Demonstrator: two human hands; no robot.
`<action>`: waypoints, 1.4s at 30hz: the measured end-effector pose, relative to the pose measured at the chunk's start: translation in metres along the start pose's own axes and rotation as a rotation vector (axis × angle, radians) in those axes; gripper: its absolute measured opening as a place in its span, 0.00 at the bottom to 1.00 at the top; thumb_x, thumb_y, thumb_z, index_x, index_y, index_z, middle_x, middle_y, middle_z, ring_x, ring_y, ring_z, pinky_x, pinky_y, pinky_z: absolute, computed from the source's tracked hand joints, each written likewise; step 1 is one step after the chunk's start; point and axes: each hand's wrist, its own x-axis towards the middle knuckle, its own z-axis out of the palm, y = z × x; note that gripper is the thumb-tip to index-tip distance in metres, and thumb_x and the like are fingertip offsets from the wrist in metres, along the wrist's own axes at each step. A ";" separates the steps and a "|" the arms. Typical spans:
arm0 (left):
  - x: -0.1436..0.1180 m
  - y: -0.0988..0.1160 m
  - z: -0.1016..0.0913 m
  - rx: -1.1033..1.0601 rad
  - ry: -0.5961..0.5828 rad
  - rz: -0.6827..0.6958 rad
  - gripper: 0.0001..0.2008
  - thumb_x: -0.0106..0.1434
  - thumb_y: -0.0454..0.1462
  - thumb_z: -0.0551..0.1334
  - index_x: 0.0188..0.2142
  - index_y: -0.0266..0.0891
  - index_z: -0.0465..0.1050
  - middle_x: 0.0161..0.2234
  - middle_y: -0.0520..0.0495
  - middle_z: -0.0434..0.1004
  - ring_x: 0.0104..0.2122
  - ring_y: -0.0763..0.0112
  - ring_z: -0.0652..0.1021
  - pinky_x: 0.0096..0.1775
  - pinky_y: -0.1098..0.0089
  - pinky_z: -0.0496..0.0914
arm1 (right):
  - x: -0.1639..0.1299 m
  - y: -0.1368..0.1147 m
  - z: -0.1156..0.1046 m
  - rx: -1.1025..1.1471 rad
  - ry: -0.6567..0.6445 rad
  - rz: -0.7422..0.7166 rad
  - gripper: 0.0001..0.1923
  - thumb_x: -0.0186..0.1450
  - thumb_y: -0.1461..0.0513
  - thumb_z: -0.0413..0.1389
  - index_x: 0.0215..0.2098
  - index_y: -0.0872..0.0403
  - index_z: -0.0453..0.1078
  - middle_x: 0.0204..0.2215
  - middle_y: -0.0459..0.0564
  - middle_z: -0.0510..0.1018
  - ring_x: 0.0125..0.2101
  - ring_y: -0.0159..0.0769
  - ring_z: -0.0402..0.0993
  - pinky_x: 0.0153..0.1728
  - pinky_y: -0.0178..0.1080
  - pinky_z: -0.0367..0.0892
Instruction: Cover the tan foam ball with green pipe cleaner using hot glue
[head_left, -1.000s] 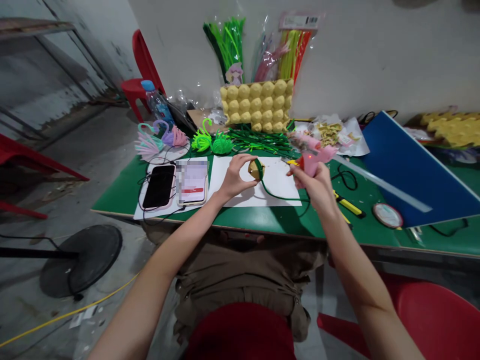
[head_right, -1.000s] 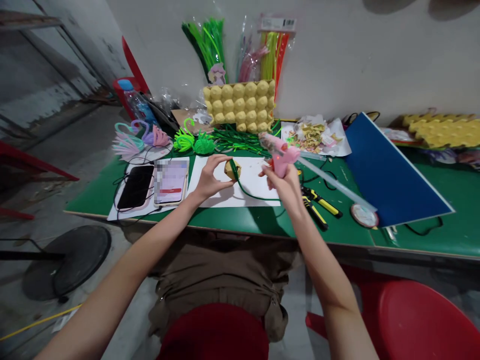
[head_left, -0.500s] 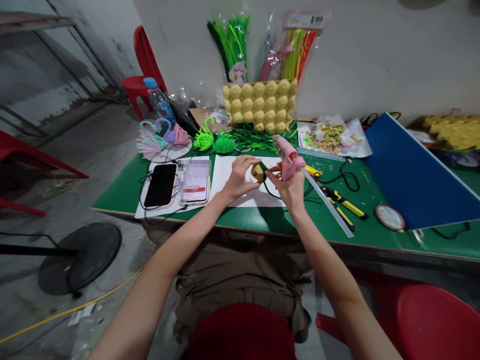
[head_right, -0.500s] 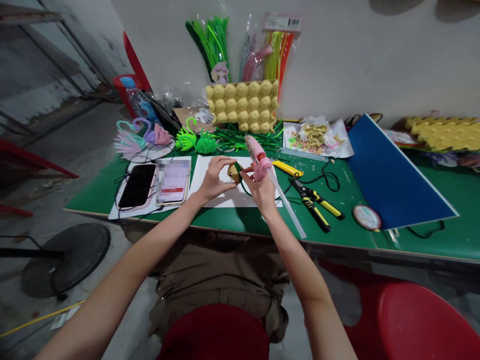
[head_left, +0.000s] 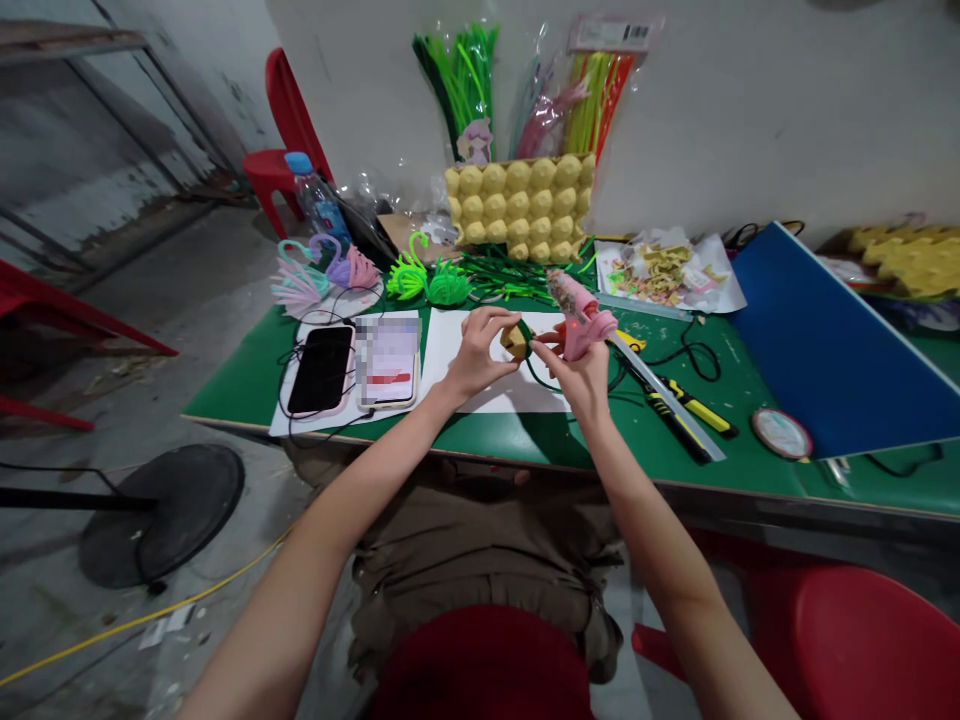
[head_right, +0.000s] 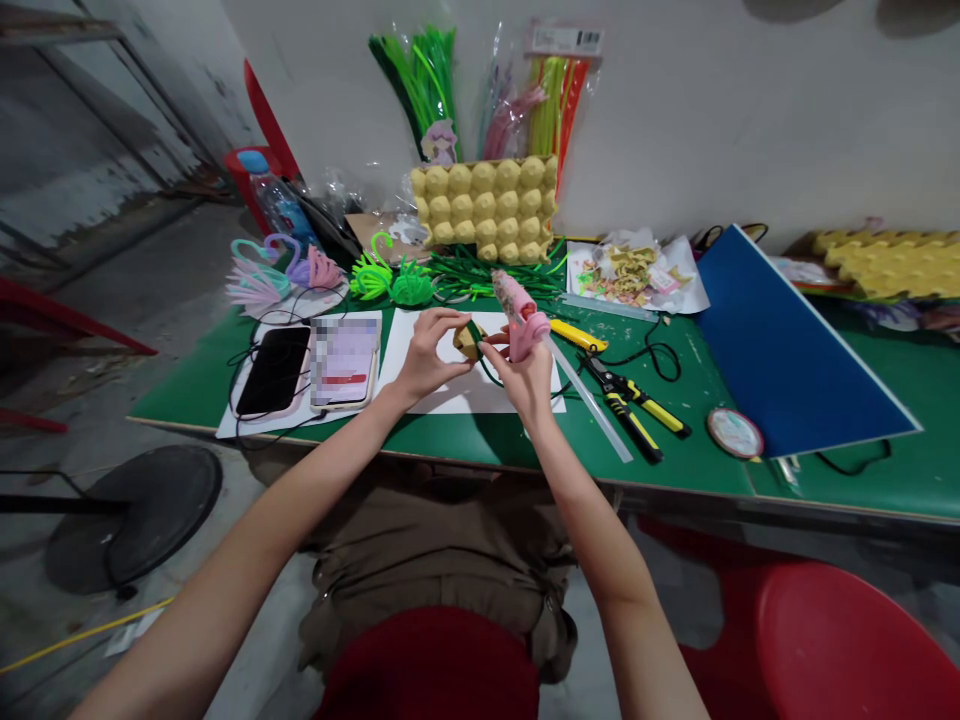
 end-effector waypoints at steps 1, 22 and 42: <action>0.000 0.000 0.000 0.007 0.002 0.012 0.29 0.51 0.37 0.76 0.53 0.44 0.75 0.52 0.43 0.77 0.54 0.52 0.75 0.57 0.53 0.65 | 0.000 -0.002 0.001 0.022 0.042 0.017 0.24 0.58 0.45 0.66 0.42 0.50 0.67 0.36 0.53 0.82 0.28 0.38 0.77 0.30 0.44 0.77; -0.002 -0.006 0.003 0.083 0.065 0.120 0.27 0.55 0.34 0.72 0.54 0.43 0.72 0.51 0.43 0.77 0.54 0.55 0.76 0.57 0.54 0.68 | -0.002 -0.014 0.006 0.128 0.101 0.021 0.25 0.53 0.49 0.70 0.40 0.53 0.69 0.31 0.47 0.80 0.21 0.28 0.67 0.23 0.36 0.69; 0.021 -0.030 -0.008 -0.553 0.023 -0.169 0.37 0.46 0.49 0.78 0.54 0.41 0.76 0.55 0.39 0.79 0.55 0.55 0.80 0.57 0.58 0.73 | 0.000 -0.024 -0.044 0.157 -0.176 0.110 0.28 0.58 0.38 0.62 0.32 0.54 0.72 0.11 0.39 0.66 0.12 0.25 0.59 0.14 0.31 0.50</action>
